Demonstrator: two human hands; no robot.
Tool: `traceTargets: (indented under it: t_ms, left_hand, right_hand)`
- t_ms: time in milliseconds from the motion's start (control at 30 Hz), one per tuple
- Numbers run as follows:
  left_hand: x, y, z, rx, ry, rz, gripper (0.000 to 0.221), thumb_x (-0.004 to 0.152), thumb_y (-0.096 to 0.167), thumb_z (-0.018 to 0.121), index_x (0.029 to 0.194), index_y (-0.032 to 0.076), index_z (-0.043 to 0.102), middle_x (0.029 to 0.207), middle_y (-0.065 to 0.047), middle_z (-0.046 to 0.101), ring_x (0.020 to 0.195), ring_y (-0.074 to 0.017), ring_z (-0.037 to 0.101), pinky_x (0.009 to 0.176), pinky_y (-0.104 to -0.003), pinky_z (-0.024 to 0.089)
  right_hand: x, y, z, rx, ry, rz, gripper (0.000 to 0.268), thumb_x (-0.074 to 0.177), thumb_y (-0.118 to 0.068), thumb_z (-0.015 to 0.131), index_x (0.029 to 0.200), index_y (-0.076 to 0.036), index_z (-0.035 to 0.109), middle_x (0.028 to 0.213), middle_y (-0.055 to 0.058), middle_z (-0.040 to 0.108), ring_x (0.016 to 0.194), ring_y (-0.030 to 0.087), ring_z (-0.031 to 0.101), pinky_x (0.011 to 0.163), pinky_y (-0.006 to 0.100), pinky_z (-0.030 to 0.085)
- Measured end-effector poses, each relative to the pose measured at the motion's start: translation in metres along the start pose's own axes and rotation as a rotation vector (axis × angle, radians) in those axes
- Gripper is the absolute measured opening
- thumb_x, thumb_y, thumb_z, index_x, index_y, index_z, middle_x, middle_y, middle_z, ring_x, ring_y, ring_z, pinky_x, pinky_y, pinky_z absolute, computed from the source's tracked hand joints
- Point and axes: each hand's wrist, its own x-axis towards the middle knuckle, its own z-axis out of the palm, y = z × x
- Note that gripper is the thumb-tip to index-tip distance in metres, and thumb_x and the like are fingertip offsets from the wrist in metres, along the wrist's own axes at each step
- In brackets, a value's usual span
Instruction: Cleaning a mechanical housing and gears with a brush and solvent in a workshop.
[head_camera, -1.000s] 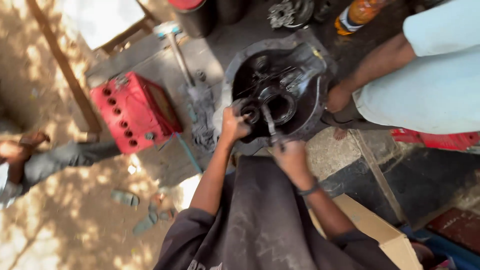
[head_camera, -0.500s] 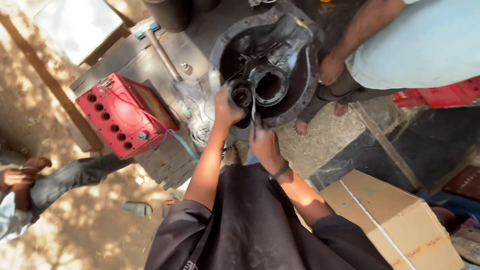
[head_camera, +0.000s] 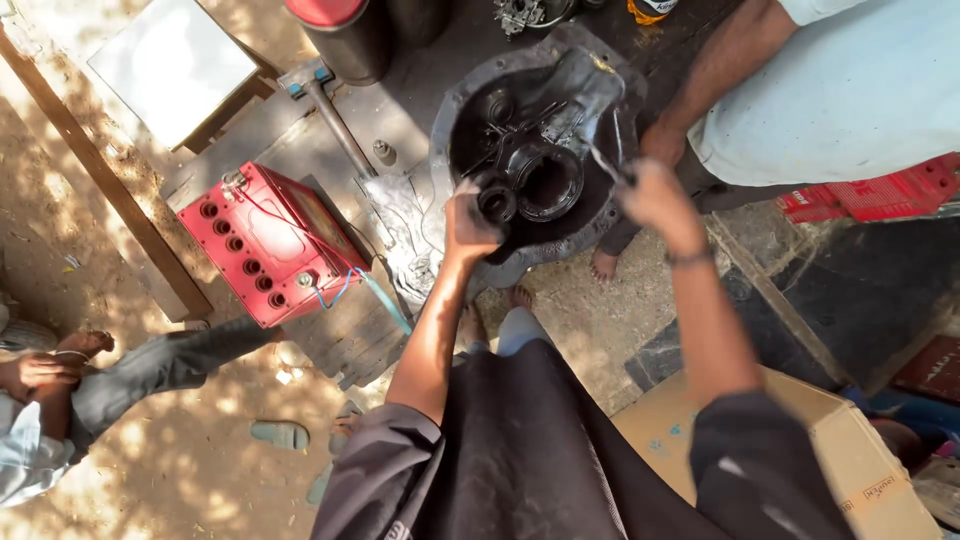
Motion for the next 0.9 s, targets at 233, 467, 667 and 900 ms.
traceTargets:
  t_ms: [233,467,667,900]
  left_hand:
    - [0.003,0.021,-0.002,0.129,0.066,-0.12,0.046,0.062,-0.002,0.067,0.108,-0.003,0.068,0.102,-0.018,0.069,0.098,-0.0343,0.067,0.09,-0.035,0.055]
    - [0.002,0.021,-0.001,0.297,0.043,-0.198,0.05,0.062,0.005,0.069,0.112,0.006,0.074,0.103,-0.015,0.073,0.099,-0.0334,0.062,0.088,-0.037,0.053]
    - [-0.003,0.0,-0.002,0.196,-0.016,-0.201,0.059,0.051,0.005,0.066,0.109,-0.001,0.072,0.097,-0.012,0.074,0.093,-0.0305,0.061,0.086,-0.039,0.051]
    - [-0.005,0.001,-0.004,-0.013,-0.018,-0.254,0.029,0.061,0.005,0.075,0.088,-0.004,0.07,0.08,-0.012,0.073,0.069,-0.0238,0.068,0.07,-0.034,0.056]
  right_hand:
    - [0.092,-0.004,0.013,-0.481,-0.13,-0.434,0.021,0.076,-0.007,0.07,0.094,0.005,0.074,0.086,0.03,0.07,0.082,0.042,0.072,0.074,0.048,0.058]
    - [0.058,-0.02,-0.003,-0.669,-0.145,-0.669,0.022,0.072,-0.01,0.071,0.091,0.001,0.074,0.081,0.025,0.069,0.079,0.043,0.071,0.074,0.05,0.058]
    - [0.047,0.022,-0.015,-0.473,-0.33,-0.352,0.021,0.082,-0.005,0.064,0.1,0.0,0.075,0.076,0.02,0.071,0.068,0.035,0.071,0.065,0.046,0.057]
    - [-0.092,0.019,-0.049,0.012,-0.038,0.061,0.03,0.1,-0.013,0.063,0.127,-0.012,0.076,0.073,0.013,0.072,0.055,0.016,0.058,0.05,0.035,0.044]
